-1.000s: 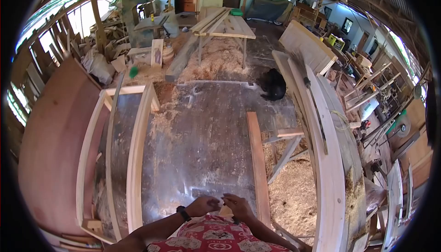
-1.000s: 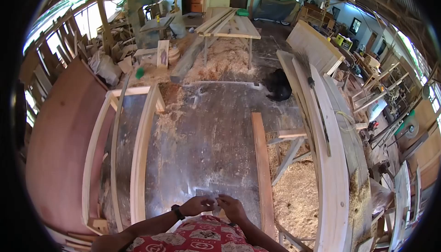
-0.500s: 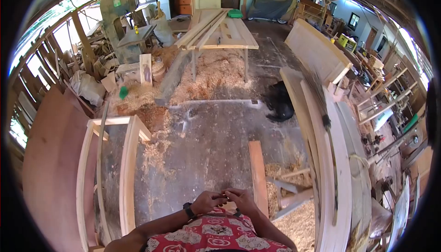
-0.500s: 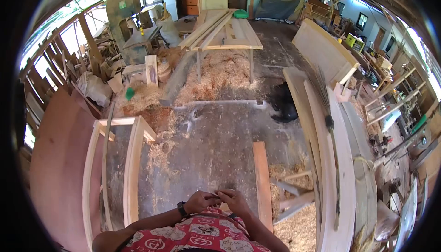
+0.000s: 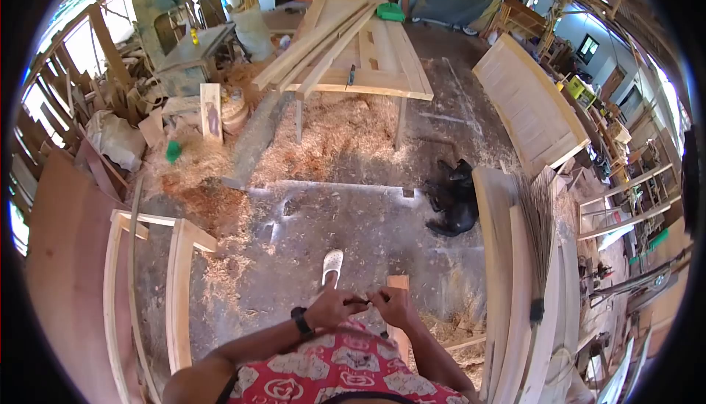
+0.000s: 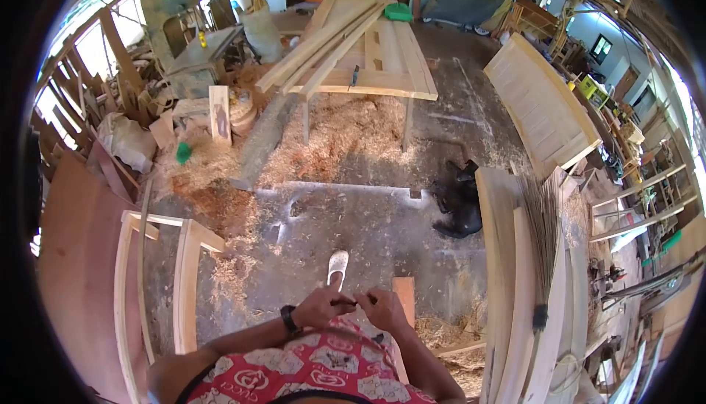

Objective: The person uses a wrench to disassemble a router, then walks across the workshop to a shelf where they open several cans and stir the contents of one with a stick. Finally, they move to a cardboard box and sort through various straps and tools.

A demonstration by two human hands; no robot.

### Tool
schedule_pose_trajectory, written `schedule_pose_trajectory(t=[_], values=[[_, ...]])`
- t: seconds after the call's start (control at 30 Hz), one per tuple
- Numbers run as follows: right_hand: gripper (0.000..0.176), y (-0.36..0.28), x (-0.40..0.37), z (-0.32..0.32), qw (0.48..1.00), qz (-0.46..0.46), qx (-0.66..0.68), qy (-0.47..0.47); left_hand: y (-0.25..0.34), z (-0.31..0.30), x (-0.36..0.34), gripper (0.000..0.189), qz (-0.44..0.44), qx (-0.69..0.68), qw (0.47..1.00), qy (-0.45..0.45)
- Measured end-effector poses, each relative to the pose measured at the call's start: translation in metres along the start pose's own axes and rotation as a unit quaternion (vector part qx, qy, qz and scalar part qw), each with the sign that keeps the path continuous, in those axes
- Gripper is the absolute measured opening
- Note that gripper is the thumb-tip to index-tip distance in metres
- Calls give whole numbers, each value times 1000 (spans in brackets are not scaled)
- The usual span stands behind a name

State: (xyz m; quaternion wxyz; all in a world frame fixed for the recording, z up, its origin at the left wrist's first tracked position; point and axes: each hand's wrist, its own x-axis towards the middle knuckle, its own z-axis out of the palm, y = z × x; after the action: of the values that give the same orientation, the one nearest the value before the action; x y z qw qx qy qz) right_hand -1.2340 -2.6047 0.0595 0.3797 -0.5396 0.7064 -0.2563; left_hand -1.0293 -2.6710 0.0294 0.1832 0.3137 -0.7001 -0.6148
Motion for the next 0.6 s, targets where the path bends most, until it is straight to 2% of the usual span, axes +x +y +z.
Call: schedule_pose_trajectory(t=[0.07,0.13,0.2,0.3,0.37,0.43,0.47,0.5,0.53,0.57,0.6], values=[[39,-8,57,-18,999,33,10,15,17,-40,66,23,55,58,995,-62],[38,-11,92,-40,992,10,-18,122,30,-61,125,28,61,35,993,-99],[36,-16,127,-76,989,23,-10,148,48,-84,191,33,75,26,987,-139],[31,-14,166,-110,977,77,50,192,66,-98,268,39,12,-17,978,-208],[30,-7,194,-133,950,58,173,253,70,-100,321,36,17,-26,973,-227],[32,7,223,-151,942,74,215,248,86,-104,372,30,-44,-117,956,-266],[30,17,239,-157,922,82,258,277,94,-105,397,27,-90,-166,940,-285],[28,22,254,-166,898,92,302,306,92,-101,424,27,-91,-165,938,-292],[28,30,272,-176,894,99,305,314,88,-94,450,26,-116,-220,926,-286],[26,38,290,-188,878,76,332,336,83,-87,474,27,-145,-274,909,-277],[24,47,308,-201,861,48,359,356,82,-83,502,27,-134,-294,906,-274]])
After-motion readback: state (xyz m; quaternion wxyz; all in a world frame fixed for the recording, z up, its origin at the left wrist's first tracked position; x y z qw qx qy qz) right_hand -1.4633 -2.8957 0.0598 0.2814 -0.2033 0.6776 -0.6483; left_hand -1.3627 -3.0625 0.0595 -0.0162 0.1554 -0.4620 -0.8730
